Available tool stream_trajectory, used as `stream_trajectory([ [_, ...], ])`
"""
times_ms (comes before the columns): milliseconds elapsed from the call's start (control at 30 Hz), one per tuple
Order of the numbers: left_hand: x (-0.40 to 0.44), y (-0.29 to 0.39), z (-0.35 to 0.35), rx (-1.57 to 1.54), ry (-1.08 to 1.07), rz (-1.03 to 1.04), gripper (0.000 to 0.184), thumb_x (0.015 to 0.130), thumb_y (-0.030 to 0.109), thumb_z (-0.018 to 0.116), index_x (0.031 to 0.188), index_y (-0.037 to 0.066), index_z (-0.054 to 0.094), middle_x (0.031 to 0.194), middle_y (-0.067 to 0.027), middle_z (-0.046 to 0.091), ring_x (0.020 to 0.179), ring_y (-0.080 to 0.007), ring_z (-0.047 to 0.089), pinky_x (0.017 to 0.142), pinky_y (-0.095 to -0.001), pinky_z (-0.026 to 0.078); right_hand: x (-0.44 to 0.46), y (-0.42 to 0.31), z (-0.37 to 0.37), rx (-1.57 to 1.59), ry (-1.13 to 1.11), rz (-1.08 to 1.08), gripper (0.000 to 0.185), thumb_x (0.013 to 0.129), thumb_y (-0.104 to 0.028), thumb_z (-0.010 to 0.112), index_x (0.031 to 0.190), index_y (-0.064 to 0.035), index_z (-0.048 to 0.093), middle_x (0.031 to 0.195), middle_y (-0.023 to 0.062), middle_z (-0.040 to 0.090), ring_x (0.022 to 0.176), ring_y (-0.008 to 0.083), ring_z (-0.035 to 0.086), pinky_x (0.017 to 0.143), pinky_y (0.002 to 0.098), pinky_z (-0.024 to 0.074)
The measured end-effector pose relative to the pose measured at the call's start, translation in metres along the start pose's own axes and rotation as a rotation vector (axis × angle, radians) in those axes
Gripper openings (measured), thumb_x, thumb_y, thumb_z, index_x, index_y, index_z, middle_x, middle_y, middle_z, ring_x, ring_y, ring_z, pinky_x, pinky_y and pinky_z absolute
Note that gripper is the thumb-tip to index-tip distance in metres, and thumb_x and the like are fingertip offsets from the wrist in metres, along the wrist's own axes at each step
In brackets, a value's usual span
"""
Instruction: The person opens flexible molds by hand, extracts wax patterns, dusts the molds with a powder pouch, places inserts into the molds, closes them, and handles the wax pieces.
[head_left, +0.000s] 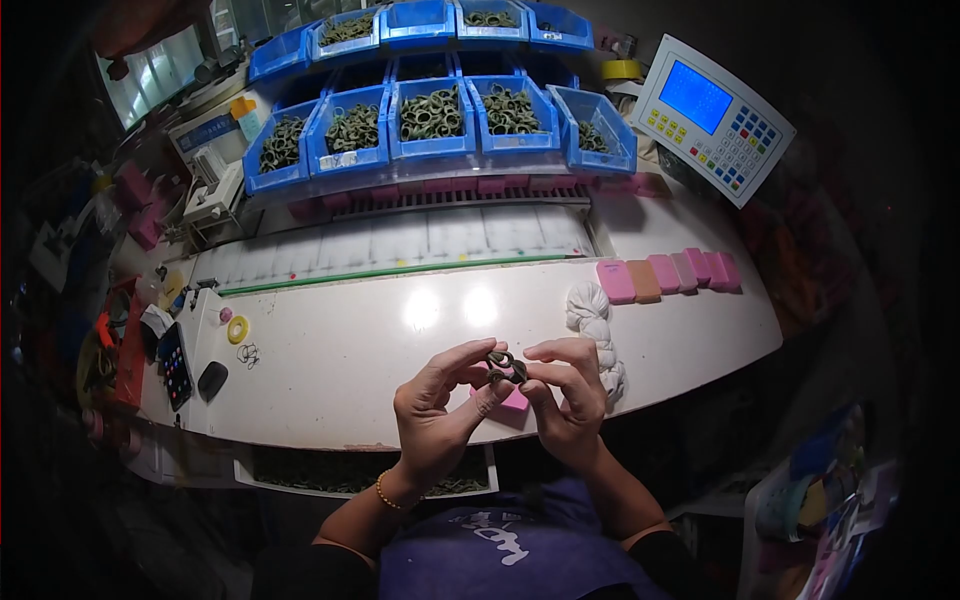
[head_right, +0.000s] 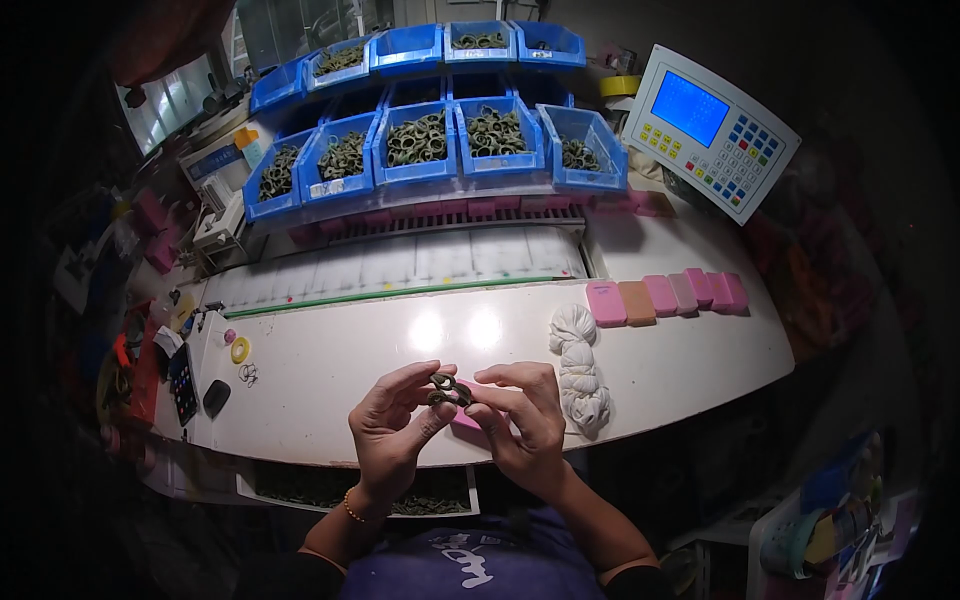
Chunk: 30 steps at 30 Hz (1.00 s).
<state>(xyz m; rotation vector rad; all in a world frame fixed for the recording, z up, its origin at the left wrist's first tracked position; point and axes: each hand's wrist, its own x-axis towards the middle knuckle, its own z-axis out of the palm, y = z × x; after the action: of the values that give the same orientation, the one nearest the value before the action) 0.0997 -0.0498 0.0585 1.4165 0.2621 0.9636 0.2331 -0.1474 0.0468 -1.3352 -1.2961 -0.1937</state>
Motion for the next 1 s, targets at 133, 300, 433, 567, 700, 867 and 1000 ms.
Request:
stream_trajectory([
  [133,-0.0012,-0.0002,-0.0004,0.051,0.016,-0.003,0.041,0.085,-0.001,0.077,0.124,-0.001,0.063,0.108,-0.0116,0.072,0.09,-0.013,0.069,0.08,-0.0264,0.055,-0.001,0.0007,0.0005,0.001,-0.002,0.002,0.018,0.086,-0.014,0.076,0.099,-0.004,0.069,0.101,0.0113,0.068,0.092,0.026,0.058,0.079,0.0361,0.0486],
  [300,-0.0017,-0.0011,-0.0011,0.08,0.03,0.009,0.041,0.084,0.0,0.078,0.123,-0.001,0.064,0.103,-0.0108,0.073,0.087,-0.0125,0.07,0.078,-0.0258,0.055,-0.0014,0.0007,0.002,0.01,-0.01,0.006,0.016,0.086,-0.013,0.076,0.097,-0.0041,0.068,0.099,0.0106,0.068,0.091,0.0268,0.058,0.079,0.0366,0.0485],
  [433,-0.0011,0.0031,-0.0003,0.082,0.035,0.0,0.04,0.084,-0.001,0.077,0.122,-0.001,0.064,0.102,-0.0106,0.073,0.086,-0.012,0.07,0.076,-0.0255,0.055,-0.0024,0.0006,0.0019,0.008,-0.017,0.004,0.015,0.086,-0.014,0.076,0.096,-0.005,0.068,0.098,0.0099,0.069,0.091,0.027,0.058,0.079,0.0365,0.0484],
  [567,-0.0011,0.003,-0.0005,0.094,0.039,0.003,0.04,0.083,-0.002,0.077,0.122,-0.001,0.064,0.102,-0.0108,0.073,0.085,-0.0121,0.07,0.075,-0.025,0.055,-0.0028,0.0006,0.0016,0.009,-0.018,0.006,0.015,0.087,-0.014,0.076,0.095,-0.0053,0.068,0.097,0.0097,0.069,0.09,0.0271,0.058,0.079,0.0364,0.0483],
  [700,-0.0015,0.0033,-0.0004,0.108,0.047,-0.004,0.04,0.083,-0.002,0.077,0.121,-0.001,0.065,0.102,-0.0109,0.073,0.085,-0.0124,0.07,0.075,-0.0248,0.055,-0.0029,-0.0009,0.0013,0.019,-0.019,0.017,0.014,0.087,-0.016,0.076,0.094,-0.0055,0.069,0.096,0.0097,0.069,0.09,0.0271,0.058,0.079,0.0363,0.0483],
  [867,-0.0018,0.0036,-0.0005,0.1,0.055,-0.01,0.04,0.083,-0.001,0.078,0.12,-0.001,0.065,0.102,-0.0106,0.073,0.084,-0.0121,0.07,0.071,-0.0238,0.054,-0.0028,-0.0019,0.002,0.029,-0.024,0.024,0.014,0.087,-0.016,0.075,0.093,-0.0056,0.069,0.095,0.0097,0.069,0.09,0.0272,0.058,0.079,0.0362,0.0484],
  [1000,-0.0017,0.0039,-0.0011,0.122,0.055,-0.009,0.04,0.082,-0.001,0.078,0.12,-0.001,0.065,0.102,-0.0103,0.074,0.082,-0.0114,0.07,0.068,-0.0227,0.052,-0.0043,-0.002,0.0031,0.062,-0.029,0.072,0.014,0.09,-0.018,0.073,0.092,-0.0048,0.068,0.094,0.0097,0.069,0.091,0.027,0.059,0.08,0.0362,0.0482],
])
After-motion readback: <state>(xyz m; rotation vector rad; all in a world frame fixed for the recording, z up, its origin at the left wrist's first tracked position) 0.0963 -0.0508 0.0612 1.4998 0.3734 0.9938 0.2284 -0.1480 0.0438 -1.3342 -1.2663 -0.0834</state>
